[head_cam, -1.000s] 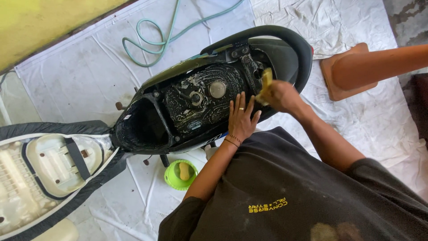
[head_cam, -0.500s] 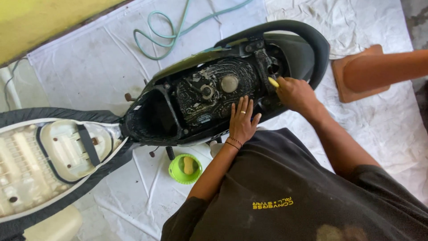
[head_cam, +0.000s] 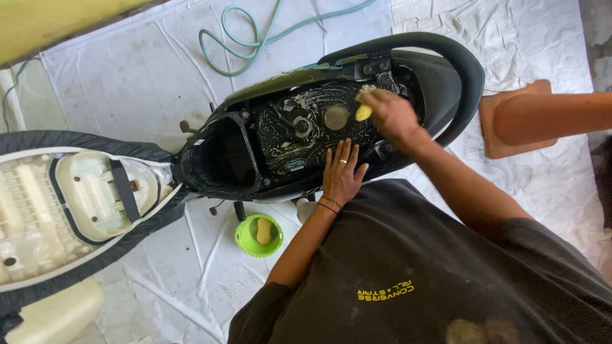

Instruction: The person scrubs the interior of a scooter's storage compartment using a yellow sponge. They repeatedly dip the sponge into a green bucket of soapy water and scrub the black plastic surfaces, including the floor and side walls of the compartment.

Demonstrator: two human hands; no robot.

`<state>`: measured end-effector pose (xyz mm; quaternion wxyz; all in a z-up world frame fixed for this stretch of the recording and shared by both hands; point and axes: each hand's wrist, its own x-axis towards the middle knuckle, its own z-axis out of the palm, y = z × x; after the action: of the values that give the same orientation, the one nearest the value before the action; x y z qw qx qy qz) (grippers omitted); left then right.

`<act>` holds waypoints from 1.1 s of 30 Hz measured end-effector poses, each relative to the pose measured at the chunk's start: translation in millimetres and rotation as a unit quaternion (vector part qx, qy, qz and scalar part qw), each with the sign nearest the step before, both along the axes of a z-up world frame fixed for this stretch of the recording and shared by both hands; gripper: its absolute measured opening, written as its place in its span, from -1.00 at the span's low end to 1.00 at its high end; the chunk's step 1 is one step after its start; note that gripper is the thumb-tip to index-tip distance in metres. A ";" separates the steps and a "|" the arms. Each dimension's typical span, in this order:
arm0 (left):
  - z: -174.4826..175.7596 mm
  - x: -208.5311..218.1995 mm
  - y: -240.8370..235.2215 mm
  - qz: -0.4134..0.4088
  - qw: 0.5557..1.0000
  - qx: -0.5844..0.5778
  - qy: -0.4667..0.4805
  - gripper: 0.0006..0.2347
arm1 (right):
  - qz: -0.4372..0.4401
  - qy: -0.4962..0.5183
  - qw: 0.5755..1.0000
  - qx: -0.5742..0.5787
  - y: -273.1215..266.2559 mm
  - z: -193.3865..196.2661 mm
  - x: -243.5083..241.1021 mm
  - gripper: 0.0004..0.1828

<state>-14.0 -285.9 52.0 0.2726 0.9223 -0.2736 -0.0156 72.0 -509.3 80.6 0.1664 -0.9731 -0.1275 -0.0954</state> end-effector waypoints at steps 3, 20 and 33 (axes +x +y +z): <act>5.7 -0.5 4.7 0.018 1.000 0.022 0.002 -0.45 | -0.006 -0.062 0.997 -0.047 16.0 -28.2 -15.6 -0.79; 15.1 -11.5 98.0 0.196 0.971 0.081 0.109 -0.43 | 0.023 -0.119 0.992 -0.037 108.4 -25.7 -38.8 -0.80; 0.1 -2.1 183.7 0.205 0.937 -0.002 0.283 -0.37 | 0.049 0.081 0.989 0.115 220.5 4.1 -62.7 -0.81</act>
<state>-16.1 -102.2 52.1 0.3377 0.9153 0.0095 -0.2195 9.3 -288.8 84.7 0.2910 -0.9448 -0.1492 -0.0223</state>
